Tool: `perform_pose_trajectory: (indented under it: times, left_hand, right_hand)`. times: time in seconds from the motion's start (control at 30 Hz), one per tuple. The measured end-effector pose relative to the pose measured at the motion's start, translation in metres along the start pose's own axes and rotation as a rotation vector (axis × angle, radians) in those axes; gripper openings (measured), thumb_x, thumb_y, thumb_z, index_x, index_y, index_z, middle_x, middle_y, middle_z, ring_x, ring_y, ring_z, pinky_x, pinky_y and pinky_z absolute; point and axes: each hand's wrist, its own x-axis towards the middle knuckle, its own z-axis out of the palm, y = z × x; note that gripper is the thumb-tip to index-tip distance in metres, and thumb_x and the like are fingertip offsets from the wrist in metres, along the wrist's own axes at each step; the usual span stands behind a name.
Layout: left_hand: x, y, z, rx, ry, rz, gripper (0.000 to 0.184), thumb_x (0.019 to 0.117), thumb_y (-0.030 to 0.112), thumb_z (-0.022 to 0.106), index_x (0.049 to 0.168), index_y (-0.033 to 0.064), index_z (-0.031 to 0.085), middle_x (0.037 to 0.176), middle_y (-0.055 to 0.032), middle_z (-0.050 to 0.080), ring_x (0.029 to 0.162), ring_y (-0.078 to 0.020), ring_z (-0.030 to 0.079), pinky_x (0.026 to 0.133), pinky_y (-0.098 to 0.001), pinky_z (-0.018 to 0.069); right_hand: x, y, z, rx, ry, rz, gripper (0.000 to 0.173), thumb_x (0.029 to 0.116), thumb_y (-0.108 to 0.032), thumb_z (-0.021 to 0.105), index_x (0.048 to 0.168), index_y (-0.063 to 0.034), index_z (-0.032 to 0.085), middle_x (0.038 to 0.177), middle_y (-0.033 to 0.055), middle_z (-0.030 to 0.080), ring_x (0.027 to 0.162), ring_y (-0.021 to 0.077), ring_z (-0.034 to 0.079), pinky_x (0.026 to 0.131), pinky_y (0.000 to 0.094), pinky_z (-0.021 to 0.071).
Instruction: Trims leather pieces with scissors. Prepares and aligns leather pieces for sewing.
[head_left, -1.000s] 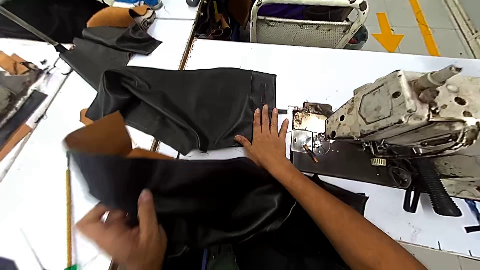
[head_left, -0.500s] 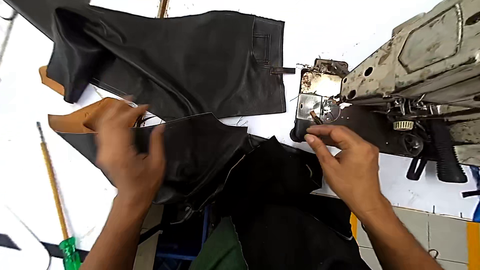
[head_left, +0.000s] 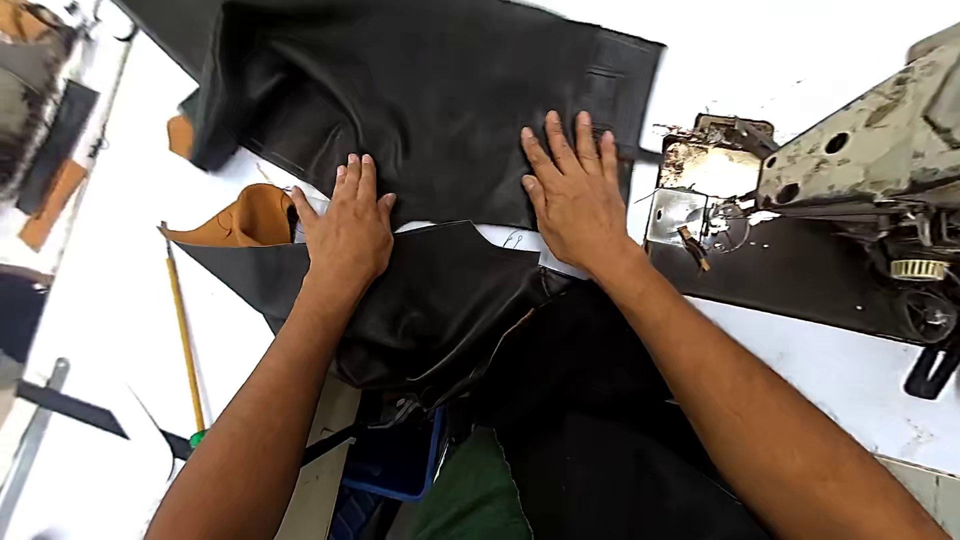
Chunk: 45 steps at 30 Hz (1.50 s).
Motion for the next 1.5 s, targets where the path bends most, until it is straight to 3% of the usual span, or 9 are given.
perform_pose_trajectory:
  times: [0.17, 0.37, 0.5, 0.6, 0.83, 0.93, 1.03, 1.2, 1.5]
  left_hand:
    - [-0.014, 0.024, -0.038, 0.153, -0.158, -0.062, 0.059, 0.1107, 0.042, 0.035, 0.148, -0.0022, 0.049, 0.140, -0.0301, 0.057, 0.122, -0.0493, 0.060, 0.100, -0.0738, 0.0372]
    - [0.011, 0.004, 0.010, -0.084, 0.005, 0.207, 0.059, 0.1086, 0.057, 0.016, 0.165, 0.0406, 0.018, 0.173, -0.0074, 0.013, 0.158, -0.0381, 0.013, 0.110, -0.0855, 0.0034]
    - [-0.004, 0.023, -0.016, -0.183, 0.083, 0.369, 0.058, 0.1105, 0.044, 0.036, 0.162, 0.0154, 0.035, 0.167, -0.0200, 0.029, 0.154, -0.0468, 0.023, 0.114, -0.0820, 0.0077]
    - [-0.029, 0.068, -0.029, -0.462, 0.169, 0.694, 0.047, 0.1045, 0.033, 0.059, 0.139, 0.0025, 0.060, 0.140, -0.0162, 0.063, 0.134, -0.0300, 0.057, 0.118, -0.0538, 0.0385]
    - [-0.037, 0.114, 0.002, -0.438, -0.056, 0.898, 0.027, 0.1000, 0.031, 0.065, 0.116, 0.0114, 0.072, 0.099, -0.0112, 0.066, 0.094, -0.0328, 0.062, 0.089, -0.0552, 0.0468]
    - [-0.042, 0.110, 0.003, -0.509, -0.033, 0.879, 0.016, 0.0990, 0.023, 0.064, 0.103, 0.0096, 0.073, 0.103, -0.0104, 0.065, 0.097, -0.0298, 0.060, 0.085, -0.0471, 0.0484]
    - [-0.042, 0.107, 0.005, -0.531, -0.016, 0.894, 0.029, 0.1009, 0.027, 0.064, 0.124, 0.0096, 0.069, 0.122, -0.0102, 0.067, 0.110, -0.0290, 0.062, 0.093, -0.0456, 0.0498]
    - [-0.044, 0.104, 0.016, -0.591, 0.029, 0.912, 0.020, 0.0997, 0.027, 0.066, 0.111, 0.0138, 0.076, 0.110, -0.0056, 0.070, 0.102, -0.0248, 0.063, 0.086, -0.0450, 0.0467]
    - [-0.052, 0.096, 0.027, -0.673, 0.124, 0.960, 0.016, 0.1002, 0.022, 0.064, 0.103, 0.0101, 0.075, 0.102, -0.0048, 0.071, 0.098, -0.0212, 0.063, 0.091, -0.0438, 0.0454]
  right_hand:
    - [-0.041, -0.022, -0.014, -0.030, -0.042, 0.138, 0.059, 0.1112, -0.043, 0.022, 0.165, -0.0197, 0.030, 0.173, 0.0130, 0.017, 0.158, 0.0444, 0.009, 0.121, 0.0726, 0.0067]
    - [-0.039, 0.016, -0.010, -0.056, 0.033, 0.033, 0.059, 0.1107, -0.048, 0.019, 0.165, -0.0272, 0.029, 0.172, 0.0085, 0.020, 0.159, 0.0375, 0.012, 0.123, 0.0701, 0.0057]
    - [-0.066, 0.018, -0.047, 0.298, 0.114, 0.001, 0.053, 0.1123, -0.030, 0.036, 0.161, -0.0085, 0.036, 0.167, 0.0113, 0.033, 0.158, 0.0313, 0.022, 0.128, 0.0570, 0.0164]
    - [-0.134, 0.013, -0.093, 0.412, 0.153, 0.189, 0.035, 0.1074, -0.021, 0.054, 0.136, -0.0023, 0.062, 0.130, 0.0101, 0.069, 0.121, 0.0169, 0.067, 0.104, 0.0373, 0.0555]
    - [-0.233, 0.030, -0.092, 0.314, 0.000, 0.630, 0.042, 0.0888, -0.030, 0.081, 0.127, -0.0152, 0.069, 0.106, 0.0073, 0.068, 0.088, 0.0207, 0.066, 0.073, 0.0412, 0.0576]
    - [-0.234, 0.033, -0.089, 0.433, 0.064, 0.642, 0.031, 0.0857, -0.026, 0.084, 0.114, -0.0177, 0.073, 0.097, 0.0001, 0.068, 0.085, 0.0123, 0.066, 0.072, 0.0320, 0.0569]
    - [-0.237, 0.036, -0.084, 0.550, 0.189, 0.570, 0.026, 0.0855, -0.021, 0.084, 0.109, -0.0154, 0.076, 0.097, -0.0016, 0.071, 0.084, 0.0086, 0.069, 0.074, 0.0263, 0.0604]
    - [-0.245, 0.033, -0.075, 0.535, 0.359, 0.452, 0.016, 0.0841, -0.017, 0.085, 0.098, -0.0128, 0.080, 0.106, 0.0023, 0.068, 0.090, 0.0100, 0.067, 0.075, 0.0244, 0.0594]
    - [-0.252, 0.032, -0.072, 0.326, 0.550, 0.073, 0.008, 0.0939, -0.009, 0.072, 0.098, -0.0055, 0.077, 0.110, 0.0088, 0.077, 0.117, 0.0283, 0.067, 0.103, 0.0436, 0.0521]
